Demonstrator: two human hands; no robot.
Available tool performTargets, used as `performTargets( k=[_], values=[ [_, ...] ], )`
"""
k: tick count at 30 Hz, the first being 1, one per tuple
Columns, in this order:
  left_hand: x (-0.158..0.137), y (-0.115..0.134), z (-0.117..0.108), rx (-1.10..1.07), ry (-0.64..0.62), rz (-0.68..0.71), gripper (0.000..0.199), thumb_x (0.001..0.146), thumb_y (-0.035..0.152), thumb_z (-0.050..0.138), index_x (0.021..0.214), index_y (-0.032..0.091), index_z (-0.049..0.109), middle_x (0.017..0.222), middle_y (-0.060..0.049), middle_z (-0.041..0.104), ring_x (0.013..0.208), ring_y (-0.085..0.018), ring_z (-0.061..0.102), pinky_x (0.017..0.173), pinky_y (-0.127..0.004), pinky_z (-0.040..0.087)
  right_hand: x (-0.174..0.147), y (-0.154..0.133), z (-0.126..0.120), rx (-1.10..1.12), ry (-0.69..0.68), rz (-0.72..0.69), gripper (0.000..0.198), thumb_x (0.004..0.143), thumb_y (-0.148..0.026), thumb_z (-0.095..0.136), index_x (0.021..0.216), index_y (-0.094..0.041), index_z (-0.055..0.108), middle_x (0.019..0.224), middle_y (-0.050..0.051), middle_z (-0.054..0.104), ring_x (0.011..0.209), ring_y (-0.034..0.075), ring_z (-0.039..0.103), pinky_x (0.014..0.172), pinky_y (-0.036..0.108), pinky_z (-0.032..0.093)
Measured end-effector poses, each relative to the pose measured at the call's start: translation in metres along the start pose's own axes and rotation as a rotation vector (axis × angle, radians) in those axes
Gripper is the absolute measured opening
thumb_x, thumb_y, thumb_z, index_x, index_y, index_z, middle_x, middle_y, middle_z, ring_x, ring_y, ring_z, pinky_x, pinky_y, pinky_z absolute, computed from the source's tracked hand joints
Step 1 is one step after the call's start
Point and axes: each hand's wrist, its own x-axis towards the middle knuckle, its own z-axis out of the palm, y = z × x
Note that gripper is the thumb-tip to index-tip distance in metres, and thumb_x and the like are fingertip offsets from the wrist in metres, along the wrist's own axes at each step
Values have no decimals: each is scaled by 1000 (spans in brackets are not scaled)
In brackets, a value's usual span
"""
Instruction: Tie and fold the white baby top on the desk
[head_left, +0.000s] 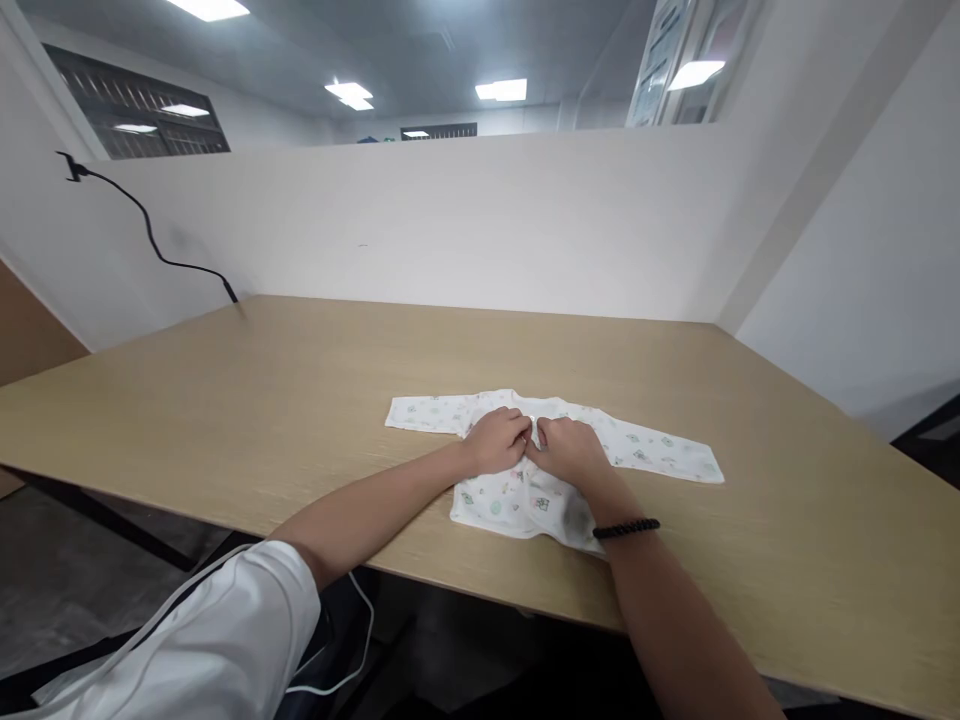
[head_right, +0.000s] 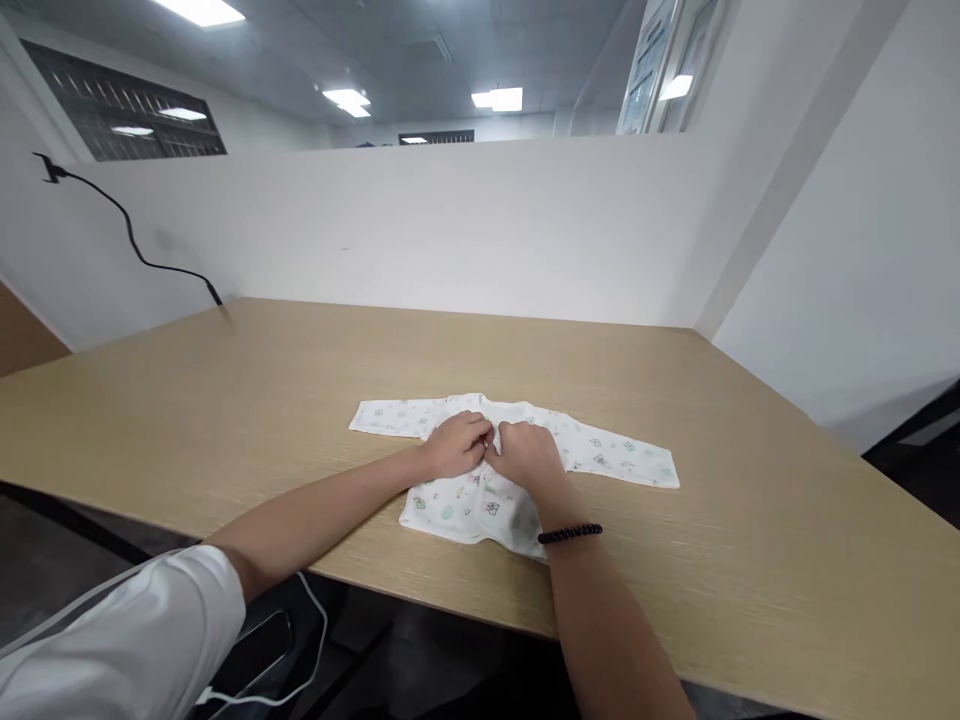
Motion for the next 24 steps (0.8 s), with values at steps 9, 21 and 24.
performTargets(
  k=[9, 21, 24],
  values=[
    [0, 0, 2, -4, 6, 26, 11, 85, 23, 52, 89, 19, 61, 90, -7, 62, 87, -22, 57, 81, -33, 45, 2, 12, 7, 208, 72, 104, 17, 80, -33, 56, 70, -20, 60, 69, 3, 65, 68, 19, 58, 57, 26, 27],
    [2, -6, 7, -84, 4, 59, 12, 89, 25, 51, 86, 20, 62, 88, -5, 62, 85, -19, 57, 78, -30, 44, 7, 22, 15, 322, 84, 87, 23, 82, -24, 47, 65, -19, 61, 66, 4, 63, 64, 17, 51, 57, 25, 26],
    [2, -6, 8, -75, 11, 69, 13, 89, 24, 50, 85, 19, 61, 87, -5, 62, 84, -19, 57, 78, -30, 44, 7, 21, 15, 298, 81, 96, 23, 82, -25, 47, 63, -19, 59, 65, 4, 62, 64, 17, 51, 56, 25, 25]
  ],
)
